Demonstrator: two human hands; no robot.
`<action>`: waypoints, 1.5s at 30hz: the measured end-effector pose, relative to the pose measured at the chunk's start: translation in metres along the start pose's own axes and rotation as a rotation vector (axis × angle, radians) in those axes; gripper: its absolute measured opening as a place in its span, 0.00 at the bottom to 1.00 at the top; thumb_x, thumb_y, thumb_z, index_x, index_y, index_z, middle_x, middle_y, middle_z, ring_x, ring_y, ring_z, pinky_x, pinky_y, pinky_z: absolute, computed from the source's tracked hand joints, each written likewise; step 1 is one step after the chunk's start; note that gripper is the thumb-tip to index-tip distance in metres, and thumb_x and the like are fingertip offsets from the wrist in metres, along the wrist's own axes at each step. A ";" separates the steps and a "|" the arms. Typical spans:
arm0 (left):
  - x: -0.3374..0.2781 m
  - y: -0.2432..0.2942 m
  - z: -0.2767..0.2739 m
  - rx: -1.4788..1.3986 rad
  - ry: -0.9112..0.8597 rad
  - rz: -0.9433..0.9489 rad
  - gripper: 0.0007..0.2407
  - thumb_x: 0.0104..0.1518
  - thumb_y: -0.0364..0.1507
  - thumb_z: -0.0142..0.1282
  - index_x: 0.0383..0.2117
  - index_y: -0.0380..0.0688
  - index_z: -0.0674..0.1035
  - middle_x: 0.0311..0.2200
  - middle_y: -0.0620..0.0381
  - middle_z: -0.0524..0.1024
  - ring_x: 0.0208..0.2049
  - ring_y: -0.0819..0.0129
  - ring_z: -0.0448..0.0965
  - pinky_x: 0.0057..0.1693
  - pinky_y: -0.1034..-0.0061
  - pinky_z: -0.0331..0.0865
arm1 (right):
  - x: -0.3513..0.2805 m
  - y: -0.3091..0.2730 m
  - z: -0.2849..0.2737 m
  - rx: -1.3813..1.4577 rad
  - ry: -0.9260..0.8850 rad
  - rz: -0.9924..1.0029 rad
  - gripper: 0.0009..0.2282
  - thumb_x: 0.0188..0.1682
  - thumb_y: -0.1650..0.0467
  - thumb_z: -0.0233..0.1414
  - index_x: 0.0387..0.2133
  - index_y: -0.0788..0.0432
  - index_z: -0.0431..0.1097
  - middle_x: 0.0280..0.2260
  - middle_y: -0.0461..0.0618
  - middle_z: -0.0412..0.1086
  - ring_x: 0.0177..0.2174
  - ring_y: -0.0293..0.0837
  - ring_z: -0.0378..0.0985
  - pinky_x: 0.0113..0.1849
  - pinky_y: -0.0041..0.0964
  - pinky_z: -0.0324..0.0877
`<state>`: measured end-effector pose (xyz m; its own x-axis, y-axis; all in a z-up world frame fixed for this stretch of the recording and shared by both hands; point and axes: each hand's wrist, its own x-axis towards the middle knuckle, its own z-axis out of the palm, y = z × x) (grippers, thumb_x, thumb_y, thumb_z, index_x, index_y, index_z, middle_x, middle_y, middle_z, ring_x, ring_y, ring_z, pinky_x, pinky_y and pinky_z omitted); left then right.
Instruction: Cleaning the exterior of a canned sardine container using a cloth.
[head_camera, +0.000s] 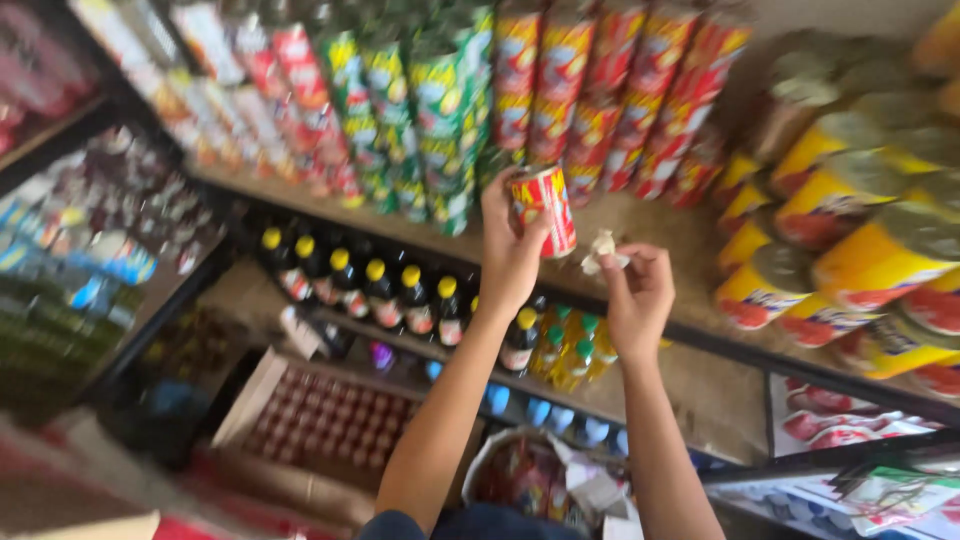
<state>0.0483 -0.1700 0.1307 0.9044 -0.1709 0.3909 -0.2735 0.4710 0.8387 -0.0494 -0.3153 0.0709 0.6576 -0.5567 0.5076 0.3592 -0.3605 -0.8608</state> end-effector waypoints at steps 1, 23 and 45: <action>-0.014 -0.002 -0.012 0.014 0.023 -0.017 0.26 0.58 0.24 0.55 0.62 0.35 0.58 0.60 0.32 0.61 0.63 0.39 0.63 0.65 0.48 0.62 | -0.006 -0.014 0.009 0.004 -0.020 0.025 0.07 0.56 0.77 0.57 0.42 0.63 0.67 0.41 0.53 0.75 0.46 0.42 0.76 0.51 0.39 0.69; -0.207 0.036 -0.173 -0.117 0.825 -0.258 0.12 0.65 0.35 0.53 0.48 0.43 0.76 0.38 0.55 0.77 0.38 0.73 0.76 0.46 0.75 0.74 | -0.168 -0.094 0.151 0.039 -0.767 -0.222 0.04 0.47 0.76 0.64 0.34 0.61 0.80 0.41 0.55 0.75 0.42 0.57 0.80 0.43 0.49 0.76; -0.162 0.048 -0.218 -0.081 0.817 -0.257 0.25 0.49 0.26 0.70 0.54 0.43 0.71 0.40 0.53 0.76 0.40 0.70 0.77 0.47 0.73 0.73 | -0.134 -0.117 0.231 0.100 -0.760 -0.089 0.07 0.52 0.81 0.55 0.42 0.65 0.77 0.46 0.62 0.76 0.46 0.64 0.80 0.46 0.55 0.73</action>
<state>-0.0398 0.0690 0.0255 0.8955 0.3816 -0.2293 -0.0320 0.5688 0.8218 -0.0267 -0.0261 0.0954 0.8845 0.1511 0.4414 0.4666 -0.2908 -0.8353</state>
